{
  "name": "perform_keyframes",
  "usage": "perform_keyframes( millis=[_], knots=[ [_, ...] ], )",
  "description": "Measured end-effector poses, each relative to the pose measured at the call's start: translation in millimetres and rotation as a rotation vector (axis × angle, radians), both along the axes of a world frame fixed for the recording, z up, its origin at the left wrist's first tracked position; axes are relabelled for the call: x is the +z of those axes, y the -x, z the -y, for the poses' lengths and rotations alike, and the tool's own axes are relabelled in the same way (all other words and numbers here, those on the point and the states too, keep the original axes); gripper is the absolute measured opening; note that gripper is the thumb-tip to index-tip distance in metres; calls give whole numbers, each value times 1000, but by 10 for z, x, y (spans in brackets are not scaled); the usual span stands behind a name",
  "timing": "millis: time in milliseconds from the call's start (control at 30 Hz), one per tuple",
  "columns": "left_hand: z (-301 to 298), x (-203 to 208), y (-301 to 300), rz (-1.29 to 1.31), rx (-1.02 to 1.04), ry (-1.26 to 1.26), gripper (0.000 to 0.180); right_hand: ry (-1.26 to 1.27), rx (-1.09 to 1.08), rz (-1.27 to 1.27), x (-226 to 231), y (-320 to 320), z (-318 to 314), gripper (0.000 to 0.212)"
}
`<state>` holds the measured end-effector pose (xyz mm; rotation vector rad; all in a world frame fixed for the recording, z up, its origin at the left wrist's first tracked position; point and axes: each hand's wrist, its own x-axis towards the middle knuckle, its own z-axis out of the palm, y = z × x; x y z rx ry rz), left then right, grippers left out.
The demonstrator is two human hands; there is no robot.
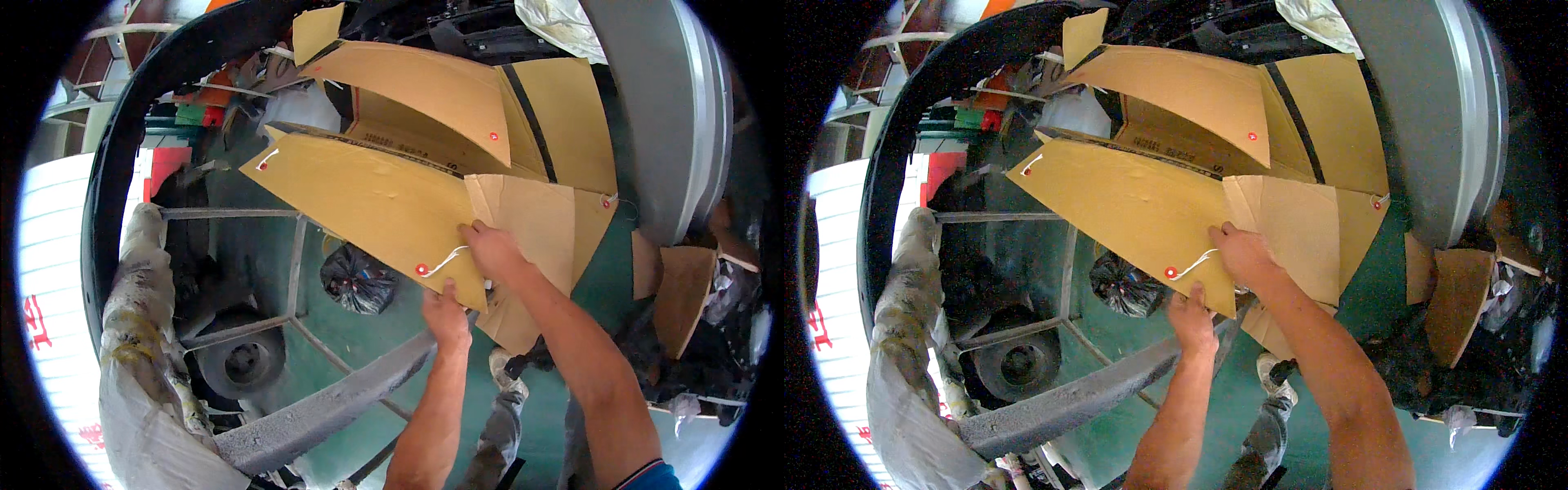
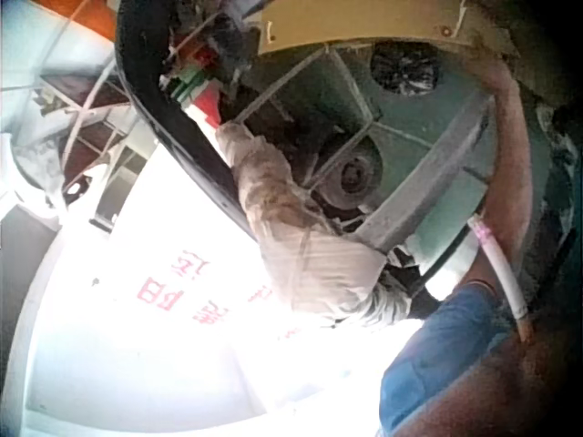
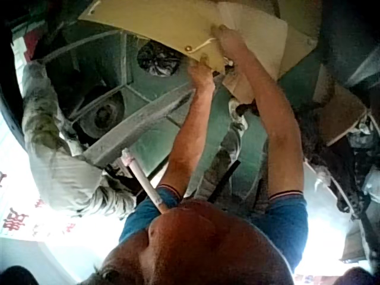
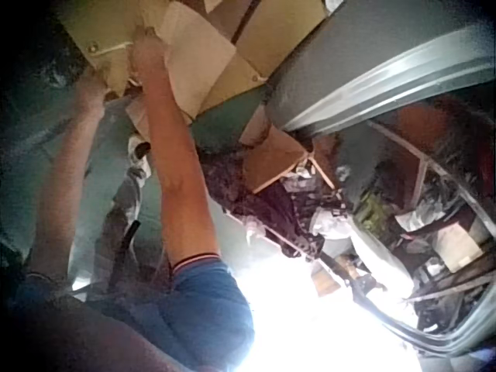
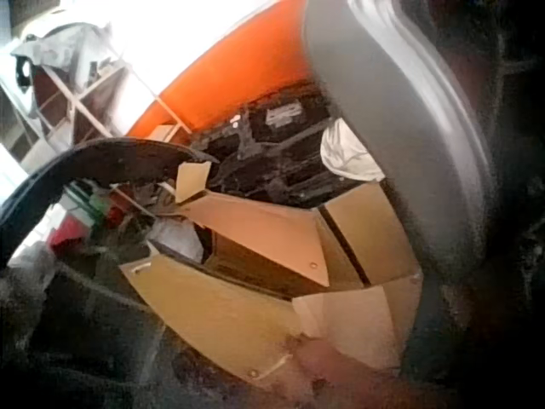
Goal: The person gathers flattened cardboard pieces on the floor, aligns them, and ties them together using white string. They then lift the bundle and move it toward a car part on a stand.
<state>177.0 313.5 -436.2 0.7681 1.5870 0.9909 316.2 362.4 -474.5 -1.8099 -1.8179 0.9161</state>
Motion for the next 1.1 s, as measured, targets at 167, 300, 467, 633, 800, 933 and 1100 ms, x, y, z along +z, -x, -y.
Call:
perform_keyframes(
  millis=[167, 300, 467, 633, 800, 933, 1100],
  knots=[
    [33, -102, 91, -1, 10, 11, 22, 6, 3, 68, -13, 62, 77, 24],
    [17, -49, 81, 51, 6, -31, 21, 0, -25, 78, -76, 127, 96, 26],
    [20, 6, 65, 33, -4, -40, 21, -147, 30, 34, -42, 69, 204, 26],
    [13, 22, -16, -41, 15, -25, 20, -149, -23, 7, -189, 37, 300, 25],
    [-47, -47, 42, -53, -62, -26, 22, -140, -160, -119, -197, 15, 401, 21],
    [-25, -109, 59, 22, -38, -46, 20, -60, -135, -136, -164, -98, 486, 15],
    [-67, -215, 95, 35, -46, -43, 17, -203, -44, -396, -89, -213, 620, 15]
  ],
)
